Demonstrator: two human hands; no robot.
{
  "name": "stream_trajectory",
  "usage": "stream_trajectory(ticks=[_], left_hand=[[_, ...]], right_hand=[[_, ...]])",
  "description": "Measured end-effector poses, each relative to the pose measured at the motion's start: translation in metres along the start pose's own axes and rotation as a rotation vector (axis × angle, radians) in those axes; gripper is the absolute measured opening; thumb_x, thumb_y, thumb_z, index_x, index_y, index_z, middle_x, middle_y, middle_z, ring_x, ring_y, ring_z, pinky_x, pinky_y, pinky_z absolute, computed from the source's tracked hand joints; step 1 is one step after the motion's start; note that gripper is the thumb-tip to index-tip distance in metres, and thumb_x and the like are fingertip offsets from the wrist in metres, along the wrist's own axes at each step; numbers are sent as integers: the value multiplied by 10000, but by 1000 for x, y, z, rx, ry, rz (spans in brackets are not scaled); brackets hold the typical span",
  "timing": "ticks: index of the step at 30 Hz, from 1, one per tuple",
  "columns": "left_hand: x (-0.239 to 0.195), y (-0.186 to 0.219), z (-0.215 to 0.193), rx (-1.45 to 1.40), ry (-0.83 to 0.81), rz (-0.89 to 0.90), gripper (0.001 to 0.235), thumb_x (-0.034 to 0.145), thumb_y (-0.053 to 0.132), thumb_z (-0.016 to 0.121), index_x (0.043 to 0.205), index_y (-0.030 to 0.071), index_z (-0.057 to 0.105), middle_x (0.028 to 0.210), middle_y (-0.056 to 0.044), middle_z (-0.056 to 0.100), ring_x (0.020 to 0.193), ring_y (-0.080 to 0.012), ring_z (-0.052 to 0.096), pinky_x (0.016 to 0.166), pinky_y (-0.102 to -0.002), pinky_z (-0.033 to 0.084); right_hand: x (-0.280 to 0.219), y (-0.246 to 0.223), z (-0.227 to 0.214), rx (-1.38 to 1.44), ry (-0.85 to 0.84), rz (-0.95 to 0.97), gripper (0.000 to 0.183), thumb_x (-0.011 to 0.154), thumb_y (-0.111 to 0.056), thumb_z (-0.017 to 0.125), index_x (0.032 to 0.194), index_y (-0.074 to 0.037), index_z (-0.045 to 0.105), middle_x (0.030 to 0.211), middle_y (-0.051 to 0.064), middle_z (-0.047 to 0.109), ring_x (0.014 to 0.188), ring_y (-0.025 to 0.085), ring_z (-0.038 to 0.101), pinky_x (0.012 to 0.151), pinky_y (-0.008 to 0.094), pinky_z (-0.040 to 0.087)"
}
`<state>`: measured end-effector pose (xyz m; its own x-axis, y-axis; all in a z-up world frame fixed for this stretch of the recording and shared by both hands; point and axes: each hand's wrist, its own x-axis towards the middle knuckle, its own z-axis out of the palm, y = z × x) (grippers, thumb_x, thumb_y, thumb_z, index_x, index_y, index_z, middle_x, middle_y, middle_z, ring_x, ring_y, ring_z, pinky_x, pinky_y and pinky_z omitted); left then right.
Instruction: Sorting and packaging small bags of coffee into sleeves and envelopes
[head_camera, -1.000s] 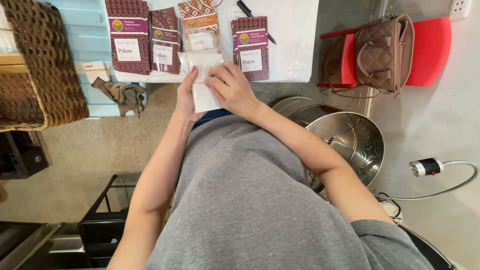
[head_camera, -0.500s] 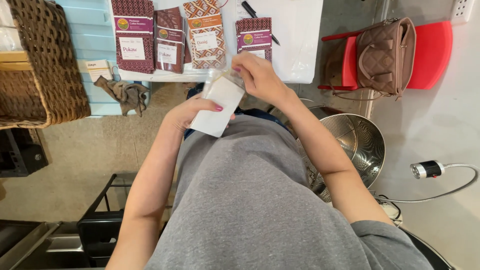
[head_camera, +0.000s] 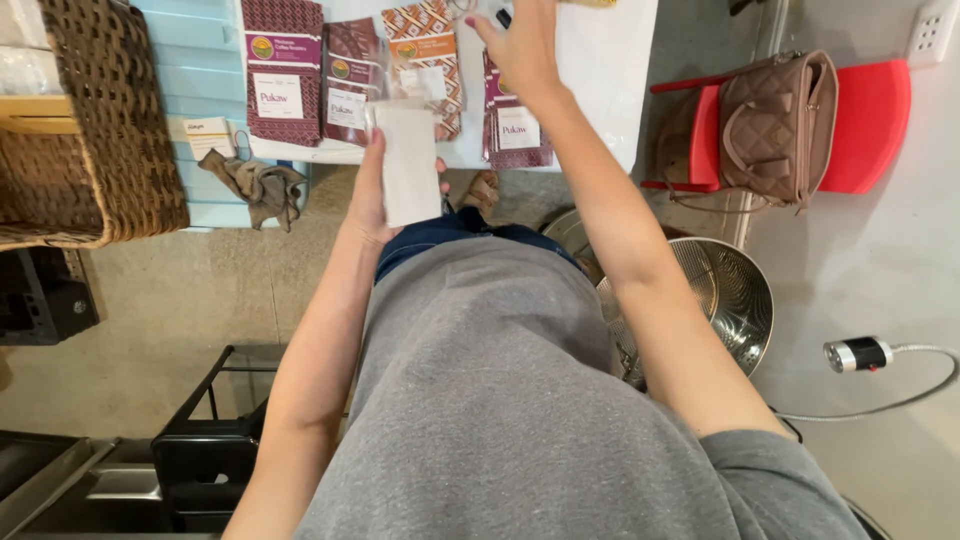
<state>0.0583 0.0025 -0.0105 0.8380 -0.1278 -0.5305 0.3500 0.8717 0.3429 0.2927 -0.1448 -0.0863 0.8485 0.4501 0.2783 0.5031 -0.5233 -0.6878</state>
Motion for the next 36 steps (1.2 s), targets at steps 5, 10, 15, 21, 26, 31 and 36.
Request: stream_trajectory(ticks=[5, 10, 15, 21, 26, 31, 36], left_hand=[[30, -14, -18, 277, 159, 385, 1018, 854, 624, 697, 1643, 384, 101, 1320, -15, 530, 956, -131, 454, 890, -275, 397], [37, -9, 3, 84, 29, 430, 1033, 926, 149, 817, 1615, 345, 72, 1690, -212, 241, 1402, -395, 493, 1124, -610, 510], [25, 2, 17, 107, 189, 266, 513, 909, 480, 639, 1225, 76, 618, 959, -34, 664, 799, -123, 624, 715, -289, 552], [30, -1, 3, -11, 140, 260, 864, 725, 770, 596, 1281, 109, 577, 978, -24, 655, 742, -122, 622, 629, -317, 556], [30, -1, -10, -157, 25, 195, 895, 665, 837, 583, 1313, 220, 576, 872, -8, 611, 694, -172, 588, 658, -357, 504], [29, -2, -19, -183, -13, 189, 836, 776, 809, 491, 1339, 197, 583, 853, -36, 575, 657, -189, 526, 658, -382, 488], [39, -6, -36, -170, -42, 185, 766, 835, 775, 458, 1265, 154, 590, 784, -40, 556, 600, -190, 503, 618, -376, 467]], right_hand=[[-47, -104, -58, 740, -571, 148, 682, 869, 57, 658, 1467, -132, 391, 1244, 152, 542, 801, 147, 696, 525, 203, 594], [-78, -97, -52, 863, -701, 162, 601, 983, -162, 719, 1477, -85, 387, 1431, 186, 568, 1326, 361, 590, 1139, 522, 531], [-102, -41, -40, 1120, -439, 345, 458, 1037, -38, 564, 1484, -85, 477, 1424, 65, 604, 1265, 164, 592, 1082, 335, 486], [-97, -47, -54, 1217, -341, 324, 425, 1067, -117, 629, 1473, -103, 504, 1446, 62, 600, 1316, 192, 580, 1118, 382, 490], [-95, -49, -60, 1287, -272, 368, 438, 1066, -55, 612, 1484, -121, 497, 1409, 61, 632, 1289, 198, 596, 1106, 390, 496], [-92, -54, -68, 1347, -275, 386, 352, 1055, -50, 608, 1396, -113, 547, 1347, 69, 652, 1236, 230, 627, 1047, 423, 560], [-93, -54, -67, 1366, -257, 386, 357, 1054, -44, 619, 1399, -103, 550, 1343, 72, 654, 1230, 222, 628, 1048, 410, 564]])
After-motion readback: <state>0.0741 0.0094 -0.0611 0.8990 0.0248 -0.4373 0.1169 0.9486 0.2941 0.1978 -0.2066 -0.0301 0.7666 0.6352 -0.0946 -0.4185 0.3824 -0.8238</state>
